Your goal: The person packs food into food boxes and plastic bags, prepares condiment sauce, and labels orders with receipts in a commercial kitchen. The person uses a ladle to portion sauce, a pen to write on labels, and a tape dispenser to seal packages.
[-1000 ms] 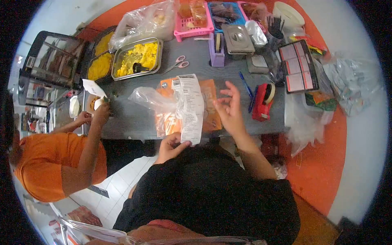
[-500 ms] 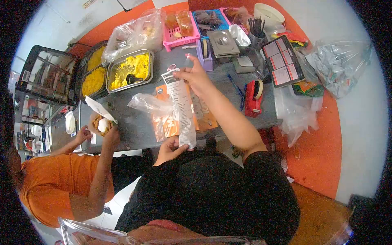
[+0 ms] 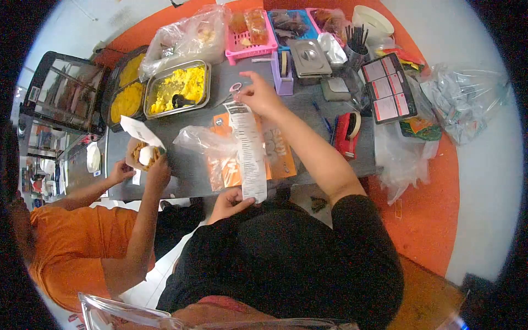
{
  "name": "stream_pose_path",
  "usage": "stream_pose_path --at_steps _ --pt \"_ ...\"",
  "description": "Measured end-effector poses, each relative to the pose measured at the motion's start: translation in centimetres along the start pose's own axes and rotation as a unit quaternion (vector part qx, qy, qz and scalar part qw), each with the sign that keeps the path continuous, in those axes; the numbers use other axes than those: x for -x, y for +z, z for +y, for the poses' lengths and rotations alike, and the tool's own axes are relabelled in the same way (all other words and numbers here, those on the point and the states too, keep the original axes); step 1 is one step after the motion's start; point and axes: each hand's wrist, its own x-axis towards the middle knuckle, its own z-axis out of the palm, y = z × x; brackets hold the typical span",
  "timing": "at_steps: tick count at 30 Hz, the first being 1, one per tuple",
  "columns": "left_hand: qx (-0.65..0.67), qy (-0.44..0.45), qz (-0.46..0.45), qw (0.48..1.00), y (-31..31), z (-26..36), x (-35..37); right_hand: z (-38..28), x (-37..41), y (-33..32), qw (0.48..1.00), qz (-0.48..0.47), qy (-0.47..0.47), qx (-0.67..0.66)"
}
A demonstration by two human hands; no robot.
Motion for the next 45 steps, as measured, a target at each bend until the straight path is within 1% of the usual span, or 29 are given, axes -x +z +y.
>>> stream_pose_path --at_steps 2,3,4,6,10,12,13,14,15,16,18,20,22,23,24,25,27,28,29,30,32,33,35,36,38,39,41,43,45 --pt "-0.014 -0.005 0.001 1.000 0.0 0.0 -0.1 1.6 -0.7 0.3 0.986 0.007 0.016 0.166" --pt "-0.014 -0.002 0.001 1.000 0.0 0.1 -0.3 2.1 -0.8 0.4 0.986 -0.023 0.030 0.165" --pt "-0.013 0.001 0.002 1.000 0.1 0.2 -0.3 2.5 -1.0 0.2 0.986 -0.022 0.030 0.165" --pt "-0.022 0.006 0.004 1.000 0.0 0.1 -0.3 2.9 -1.3 -0.2 0.993 -0.055 0.104 -0.006" --pt "-0.045 0.016 0.004 0.999 -0.3 0.0 -0.3 3.1 -1.9 -1.0 0.989 -0.063 0.133 -0.016" --pt "-0.066 0.006 0.007 0.998 -0.3 0.3 -0.2 4.0 -2.7 -1.4 0.975 -0.121 0.166 0.088" --pt "-0.089 -0.001 0.009 0.996 -0.3 0.4 -0.2 4.7 -3.3 -1.6 0.974 -0.121 0.168 0.088" --pt "-0.088 -0.003 0.008 0.996 -0.3 0.2 -0.3 5.4 -3.9 -1.8 0.965 -0.159 0.200 0.063" --pt "-0.061 0.005 0.011 0.998 -0.3 -0.3 -0.4 5.4 -4.1 -1.9 0.952 -0.195 0.231 0.036" --pt "-0.033 0.012 0.012 0.999 -0.4 -0.6 -0.5 5.6 -4.4 -1.8 0.952 -0.193 0.234 0.035" --pt "-0.052 0.012 0.010 0.999 -0.5 -0.6 -0.7 5.2 -4.6 -1.4 0.936 -0.212 0.265 0.098" --pt "-0.072 0.015 0.007 0.997 -0.4 -0.6 -0.9 4.1 -4.3 -1.8 0.925 -0.229 0.288 0.095" --pt "-0.044 0.018 -0.007 0.999 -0.5 -0.7 -0.9 3.2 -4.0 -2.1 0.912 -0.189 0.224 0.286" --pt "-0.047 0.016 -0.012 0.999 -0.5 -0.6 -0.9 4.1 -3.5 -2.1 0.940 -0.116 0.147 0.286" --pt "-0.039 0.015 -0.013 0.999 -0.4 -0.5 -0.8 4.2 -2.5 -2.5 0.967 -0.041 0.051 0.245" --pt "-0.031 0.014 -0.013 0.999 -0.4 -0.4 -0.9 4.5 -0.8 -3.0 0.977 0.036 -0.047 0.203" --pt "-0.043 0.020 -0.026 0.999 -0.6 -0.5 -1.1 1.5 6.2 -2.8 0.968 0.113 -0.185 0.126" --pt "-0.054 0.025 -0.033 0.998 -0.8 -0.6 -1.1 -0.9 10.7 -1.8 0.991 0.089 -0.103 0.010" --pt "-0.052 0.023 -0.037 0.998 -0.9 -0.6 -1.1 -0.4 14.5 -1.6 0.998 0.027 -0.014 -0.057" --pt "-0.068 0.025 -0.039 0.997 -1.0 -0.6 -1.2 -0.8 17.2 -0.9 0.992 -0.061 -0.072 -0.082" --pt "-0.083 0.023 -0.045 0.995 -1.0 -0.7 -1.2 -0.3 20.7 0.6 0.992 -0.128 0.007 -0.007" --pt "-0.075 0.014 -0.035 0.996 -0.9 -0.8 -1.2 0.5 21.3 1.1 0.992 -0.124 0.010 -0.009" --pt "-0.062 0.011 -0.032 0.998 -1.0 -1.3 -1.3 2.5 21.7 2.7 0.993 -0.061 -0.005 0.104" --pt "-0.065 0.009 -0.036 0.997 -1.0 -1.4 -1.3 3.0 21.6 3.3 0.993 -0.057 -0.004 0.103" --pt "-0.047 0.014 -0.016 0.999 -0.9 -1.5 -1.4 4.1 21.1 4.2 0.991 0.005 0.099 0.093" --pt "-0.050 0.015 -0.019 0.998 -1.0 -1.6 -1.4 4.8 21.0 4.7 0.993 0.039 0.075 0.084" --pt "-0.110 0.031 -0.023 0.993 -1.5 -1.9 -1.4 5.5 21.0 5.1 0.991 0.055 0.096 0.078" --pt "-0.091 0.043 -0.018 0.995 -1.5 -2.0 -1.3 6.4 21.3 5.1 0.988 0.069 0.118 0.073" --pt "-0.070 0.053 -0.012 0.996 -1.4 -1.9 -1.3 7.0 21.9 4.7 0.989 0.031 0.089 0.115"
